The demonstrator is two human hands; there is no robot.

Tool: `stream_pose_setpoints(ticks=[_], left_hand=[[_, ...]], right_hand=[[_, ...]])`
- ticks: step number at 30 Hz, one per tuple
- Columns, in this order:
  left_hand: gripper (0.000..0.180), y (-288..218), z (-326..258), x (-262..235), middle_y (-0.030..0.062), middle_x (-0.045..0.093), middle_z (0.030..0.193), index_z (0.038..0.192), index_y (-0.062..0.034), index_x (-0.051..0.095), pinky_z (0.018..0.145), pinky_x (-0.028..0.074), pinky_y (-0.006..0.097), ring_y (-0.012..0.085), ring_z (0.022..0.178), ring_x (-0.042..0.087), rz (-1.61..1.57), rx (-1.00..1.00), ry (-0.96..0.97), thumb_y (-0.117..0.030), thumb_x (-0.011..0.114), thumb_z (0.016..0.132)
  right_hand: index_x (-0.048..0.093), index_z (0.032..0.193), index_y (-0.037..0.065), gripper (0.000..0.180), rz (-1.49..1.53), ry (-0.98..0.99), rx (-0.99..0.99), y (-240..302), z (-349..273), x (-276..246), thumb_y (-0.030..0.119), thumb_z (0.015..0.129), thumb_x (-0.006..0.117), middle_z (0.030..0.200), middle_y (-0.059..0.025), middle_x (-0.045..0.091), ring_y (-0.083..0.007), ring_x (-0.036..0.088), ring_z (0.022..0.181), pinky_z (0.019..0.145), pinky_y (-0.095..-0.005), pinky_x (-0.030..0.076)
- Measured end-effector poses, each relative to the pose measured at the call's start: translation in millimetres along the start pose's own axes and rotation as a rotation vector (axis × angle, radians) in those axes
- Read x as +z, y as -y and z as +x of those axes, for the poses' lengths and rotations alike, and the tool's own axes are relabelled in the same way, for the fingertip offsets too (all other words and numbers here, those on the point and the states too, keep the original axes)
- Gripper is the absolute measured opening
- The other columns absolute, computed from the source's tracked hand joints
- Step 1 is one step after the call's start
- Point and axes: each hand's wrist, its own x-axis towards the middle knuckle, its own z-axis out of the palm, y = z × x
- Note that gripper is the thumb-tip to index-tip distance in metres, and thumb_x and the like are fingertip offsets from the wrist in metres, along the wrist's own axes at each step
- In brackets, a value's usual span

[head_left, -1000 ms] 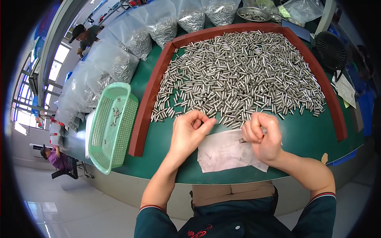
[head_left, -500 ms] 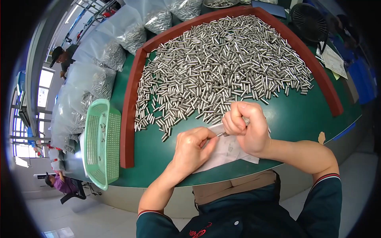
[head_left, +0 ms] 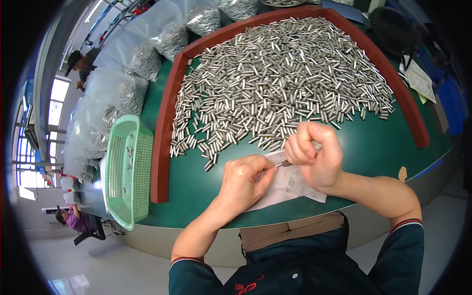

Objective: Inspecting and sorting small cylindrical metal components at a factory workbench.

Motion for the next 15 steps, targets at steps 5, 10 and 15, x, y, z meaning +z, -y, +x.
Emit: stream_pose_setpoints(ticks=[5,10,15], left_hand=[[0.005,19.6,-10.7,7.7,0.0117,0.055,0.061,0.069,-0.0025,0.057,0.049,0.043,0.036,0.0279,0.054,0.054,-0.054,0.15,-0.076,-0.007,0.059,0.067],[0.009,18.2,-13.6,12.3,0.0131,0.054,0.06,0.062,-0.0023,0.05,0.051,0.042,0.042,0.0338,0.059,0.054,-0.124,0.135,-0.12,-0.006,0.058,0.064],[0.012,17.9,-18.3,8.6,0.0134,0.054,0.059,0.058,-0.0022,0.049,0.049,0.041,0.044,0.0353,0.06,0.054,-0.073,0.099,-0.161,-0.006,0.061,0.062]], right_hand=[[0.026,0.051,0.013,0.036,0.106,-0.017,-0.009,-8.2,-1.5,4.2,0.024,0.084,0.032,0.042,0.0042,0.022,-0.0083,0.018,0.04,0.041,-0.0257,0.016],[0.027,0.054,0.013,0.038,0.102,-0.015,-0.026,-4.3,-8.2,10.9,0.025,0.089,0.029,0.043,0.0038,0.023,-0.0069,0.016,0.039,0.04,-0.0229,0.016],[0.026,0.054,0.013,0.037,0.046,-0.018,-0.014,-5.9,-6.7,17.4,0.022,0.09,0.026,0.044,0.0023,0.022,-0.0077,0.016,0.039,0.04,-0.0231,0.016]])
